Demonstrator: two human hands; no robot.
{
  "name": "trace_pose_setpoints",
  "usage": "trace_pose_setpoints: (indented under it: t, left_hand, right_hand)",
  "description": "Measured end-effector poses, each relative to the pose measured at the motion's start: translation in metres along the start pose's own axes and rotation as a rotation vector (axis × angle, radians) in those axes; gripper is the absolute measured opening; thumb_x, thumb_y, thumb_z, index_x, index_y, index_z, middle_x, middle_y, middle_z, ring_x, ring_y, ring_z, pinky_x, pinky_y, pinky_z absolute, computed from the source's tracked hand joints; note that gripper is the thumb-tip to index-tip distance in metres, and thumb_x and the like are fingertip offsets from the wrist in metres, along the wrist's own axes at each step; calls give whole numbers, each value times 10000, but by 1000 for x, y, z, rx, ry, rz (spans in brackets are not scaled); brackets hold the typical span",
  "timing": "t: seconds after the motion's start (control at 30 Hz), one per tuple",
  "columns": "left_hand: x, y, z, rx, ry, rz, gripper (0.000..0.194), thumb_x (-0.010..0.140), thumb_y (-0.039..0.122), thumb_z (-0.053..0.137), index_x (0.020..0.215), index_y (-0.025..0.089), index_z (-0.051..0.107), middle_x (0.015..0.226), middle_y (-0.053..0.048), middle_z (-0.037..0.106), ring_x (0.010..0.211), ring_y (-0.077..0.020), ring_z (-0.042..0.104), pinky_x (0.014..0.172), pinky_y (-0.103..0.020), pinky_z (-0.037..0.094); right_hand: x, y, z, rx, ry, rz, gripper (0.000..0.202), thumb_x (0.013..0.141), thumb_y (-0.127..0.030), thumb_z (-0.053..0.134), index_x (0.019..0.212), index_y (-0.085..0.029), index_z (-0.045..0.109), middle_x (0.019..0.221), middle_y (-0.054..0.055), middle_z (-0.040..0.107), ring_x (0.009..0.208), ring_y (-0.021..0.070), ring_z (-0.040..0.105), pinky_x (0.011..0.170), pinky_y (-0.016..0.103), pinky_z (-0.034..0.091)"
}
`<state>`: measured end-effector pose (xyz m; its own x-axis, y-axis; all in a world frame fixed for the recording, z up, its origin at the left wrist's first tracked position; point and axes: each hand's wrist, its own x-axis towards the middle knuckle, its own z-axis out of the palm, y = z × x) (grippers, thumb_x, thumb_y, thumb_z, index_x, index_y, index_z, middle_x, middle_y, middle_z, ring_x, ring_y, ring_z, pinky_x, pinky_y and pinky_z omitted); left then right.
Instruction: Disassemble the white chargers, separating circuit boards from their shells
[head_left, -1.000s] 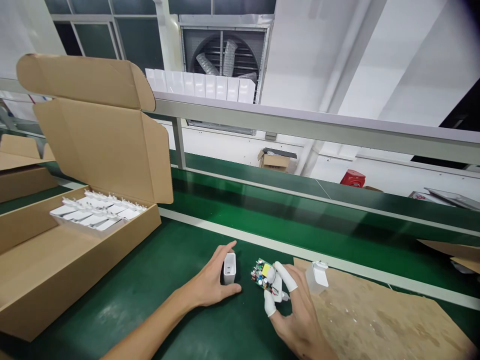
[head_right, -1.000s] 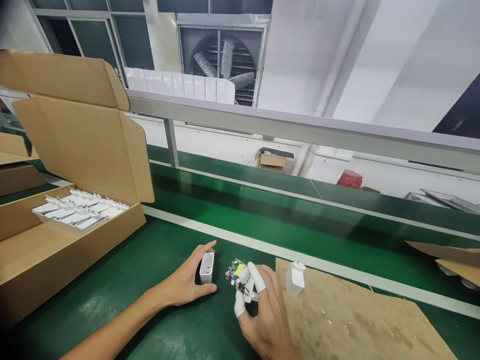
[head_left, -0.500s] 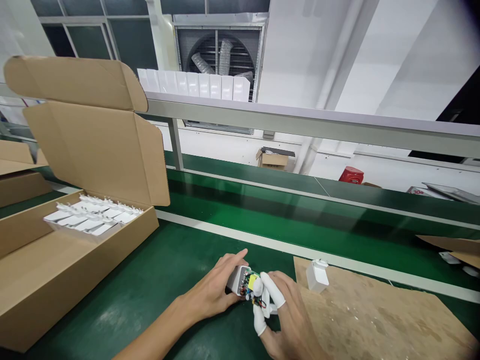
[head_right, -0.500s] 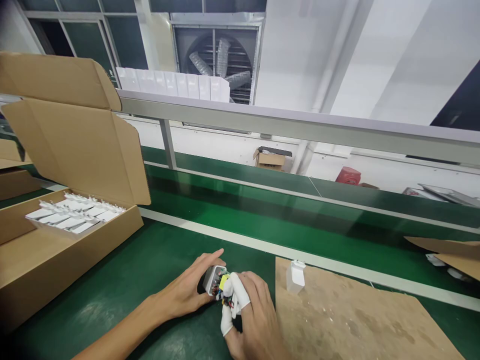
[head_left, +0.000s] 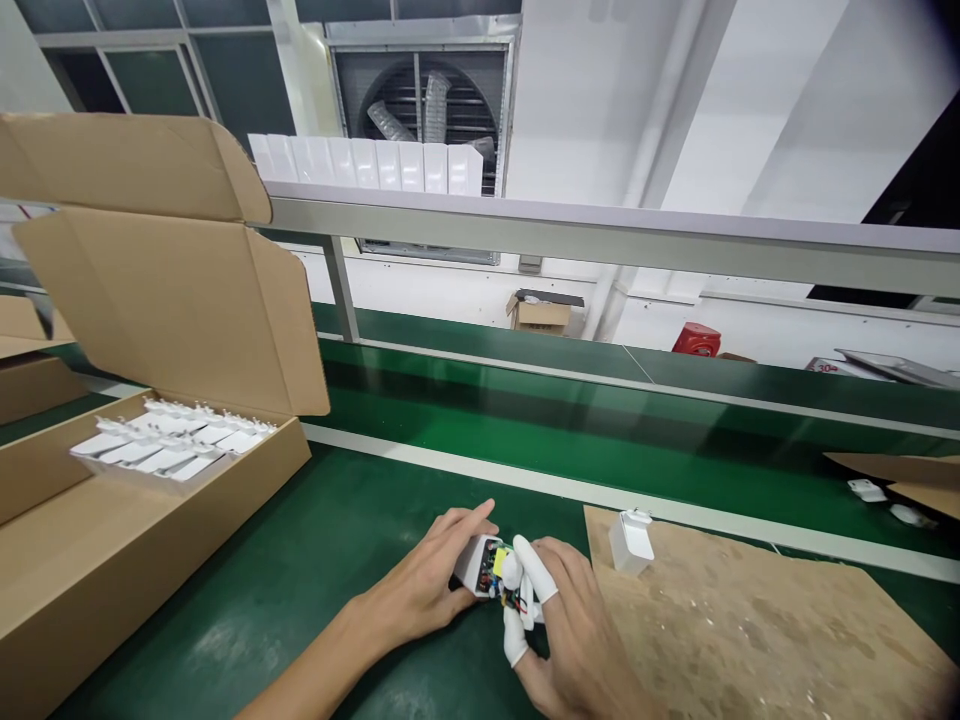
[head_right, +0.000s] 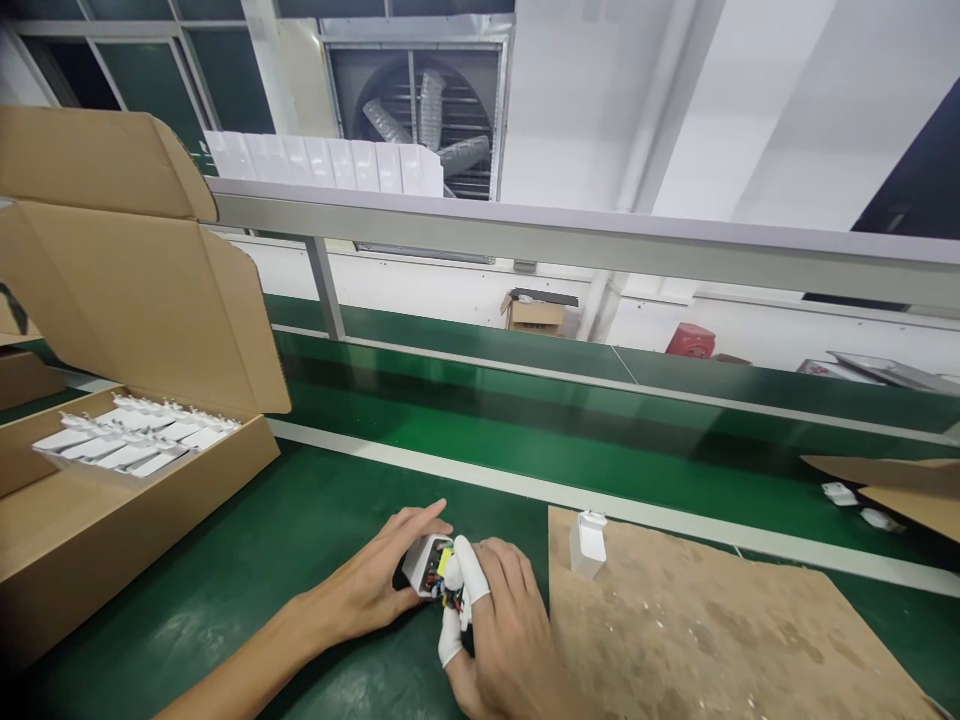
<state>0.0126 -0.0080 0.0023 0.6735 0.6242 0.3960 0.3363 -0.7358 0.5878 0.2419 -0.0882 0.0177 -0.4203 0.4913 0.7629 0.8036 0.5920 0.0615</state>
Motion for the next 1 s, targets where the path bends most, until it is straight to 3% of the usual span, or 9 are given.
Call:
trace_pose_setpoints:
  t: [0.13,0.53,1.0]
  left_hand:
    - [0,2,0,9,-25,-3,1010,932,66,635,1660,410,24,1448,-69,560,1348,-298,464,1180,-533,414]
    - [1,5,-2,-4,-48,-23,1051,924,37,685,1656,412,30,1456,-63,550,1356,-275,462,1170,-515,426]
    - [1,1,0,1,-42,-2,1060,925,115,751,1655,411,42,1443,-66,557,1320,-280,466,1143,-507,422]
  right_hand:
    - [-2,0,4,24,4,-6,467,846,-87,538,1307,-16,550,1201,226,629,1153,352,560,893,527,610]
    - [-10,0,6,81,-55,26,591,870,-46,548,1450,-5,441,1318,231,563,1240,394,486,955,604,591]
    - [-9,-1,4,164,-86,71,607,913,-46,545,1499,-22,391,1323,220,560,1252,370,476,1004,583,565]
